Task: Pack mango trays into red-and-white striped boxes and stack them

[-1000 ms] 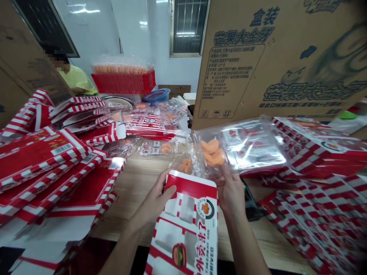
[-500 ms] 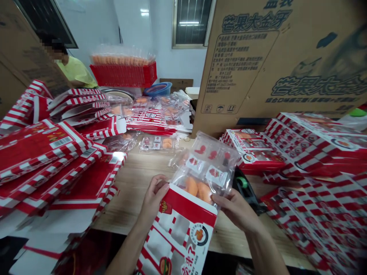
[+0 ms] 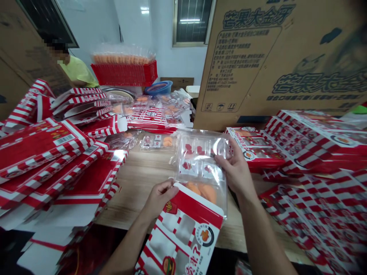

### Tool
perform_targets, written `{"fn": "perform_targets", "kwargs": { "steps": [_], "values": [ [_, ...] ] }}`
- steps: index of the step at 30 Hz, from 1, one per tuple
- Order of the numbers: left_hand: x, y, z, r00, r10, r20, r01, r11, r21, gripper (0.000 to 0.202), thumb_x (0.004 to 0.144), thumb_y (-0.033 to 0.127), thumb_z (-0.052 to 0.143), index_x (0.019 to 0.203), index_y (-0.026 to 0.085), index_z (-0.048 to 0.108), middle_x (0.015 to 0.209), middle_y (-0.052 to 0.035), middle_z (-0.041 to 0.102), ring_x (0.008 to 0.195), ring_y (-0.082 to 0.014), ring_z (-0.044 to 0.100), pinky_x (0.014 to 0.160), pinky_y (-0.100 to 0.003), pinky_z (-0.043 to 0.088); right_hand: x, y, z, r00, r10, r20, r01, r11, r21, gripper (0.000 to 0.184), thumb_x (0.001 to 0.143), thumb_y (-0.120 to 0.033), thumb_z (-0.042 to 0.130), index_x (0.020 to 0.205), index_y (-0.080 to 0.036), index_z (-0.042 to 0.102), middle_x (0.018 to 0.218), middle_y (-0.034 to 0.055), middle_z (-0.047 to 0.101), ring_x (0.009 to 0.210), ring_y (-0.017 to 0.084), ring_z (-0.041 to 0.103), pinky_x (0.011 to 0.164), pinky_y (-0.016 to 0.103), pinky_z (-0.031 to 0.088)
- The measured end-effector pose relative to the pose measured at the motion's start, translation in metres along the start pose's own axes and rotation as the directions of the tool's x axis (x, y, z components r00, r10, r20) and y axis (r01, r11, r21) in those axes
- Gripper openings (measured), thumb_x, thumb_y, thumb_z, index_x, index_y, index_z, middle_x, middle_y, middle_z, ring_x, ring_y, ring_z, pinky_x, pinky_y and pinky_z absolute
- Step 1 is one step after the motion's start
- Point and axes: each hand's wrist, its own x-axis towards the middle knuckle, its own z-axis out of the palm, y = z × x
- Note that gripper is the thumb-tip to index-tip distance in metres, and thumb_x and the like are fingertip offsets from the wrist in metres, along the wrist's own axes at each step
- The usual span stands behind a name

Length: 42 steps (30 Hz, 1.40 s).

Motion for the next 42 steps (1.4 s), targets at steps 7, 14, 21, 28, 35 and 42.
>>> {"fn": "perform_targets", "kwargs": {
  "steps": [7,14,21,28,35,42],
  "values": [
    [0.002,0.002,0.005,0.963,0.165,-0.213,-0.15,0.985,0.085,0.04,0.072,0.047,0.066,0.052,0.016,0.05,0.096,-0.0053,0.056,0.089,-0.0175,0.054,0.077,-0.023,0.043,-0.004,0.017,0.015,0.877,-0.142,-0.459,0.114,0.989,-0.089,0.065,0.076,-0.031,0.061,0.137,-0.02,0.042,0.139,0.0067,0.047,0.125,0.022,0.047,0.106,0.038,0.036],
    [-0.005,-0.003,0.002,0.939,0.228,-0.258,-0.171,0.959,0.226,0.036,0.078,0.041,0.06,0.054,0.018,0.047,0.101,-0.0062,0.054,0.095,-0.0181,0.052,0.084,-0.025,0.041,-0.016,0.026,0.003,0.945,0.009,-0.326,-0.002,1.0,0.02,0.067,0.073,-0.034,0.065,0.136,-0.022,0.044,0.134,0.004,0.054,0.12,0.021,0.052,0.103,0.037,0.037],
    [-0.014,0.008,-0.009,0.997,0.062,-0.053,-0.057,0.994,0.093,0.042,0.075,0.047,0.061,0.05,0.018,0.043,0.066,-0.0002,0.053,0.065,-0.0139,0.05,0.062,-0.025,0.043,-0.013,0.018,-0.018,0.97,0.241,0.01,-0.241,0.967,0.078,0.083,0.06,-0.032,0.078,0.135,-0.025,0.043,0.087,0.0003,0.073,0.067,0.018,0.065,0.062,0.029,0.052],
    [-0.002,0.009,-0.014,0.975,0.222,-0.021,-0.202,0.919,0.34,0.022,0.076,0.031,0.062,0.06,0.018,0.057,0.085,-0.0028,0.057,0.082,-0.0158,0.055,0.075,-0.024,0.045,-0.01,0.009,-0.01,0.959,-0.109,-0.26,0.096,0.993,-0.065,0.065,0.067,-0.026,0.071,0.128,-0.024,0.049,0.113,0.0063,0.066,0.1,0.024,0.063,0.087,0.038,0.05],
    [-0.012,-0.01,-0.005,0.978,0.057,-0.2,-0.048,0.998,0.045,0.032,0.078,0.038,0.061,0.059,0.018,0.044,0.062,0.0045,0.047,0.056,-0.0089,0.044,0.054,-0.019,0.039,-0.024,0.03,0.003,0.761,-0.12,-0.637,0.072,0.992,-0.101,0.067,0.075,-0.031,0.062,0.137,-0.017,0.04,0.13,0.0103,0.056,0.112,0.023,0.057,0.101,0.04,0.04],
    [-0.015,-0.01,-0.002,0.929,0.265,-0.257,-0.194,0.943,0.27,0.026,0.08,0.03,0.059,0.06,0.018,0.048,0.092,-0.0031,0.051,0.088,-0.0158,0.051,0.077,-0.023,0.042,-0.025,0.031,-0.019,0.949,0.136,-0.286,-0.114,0.989,0.091,0.073,0.067,-0.032,0.071,0.134,-0.021,0.045,0.116,0.0042,0.066,0.1,0.022,0.062,0.09,0.036,0.048]
  ]
}}
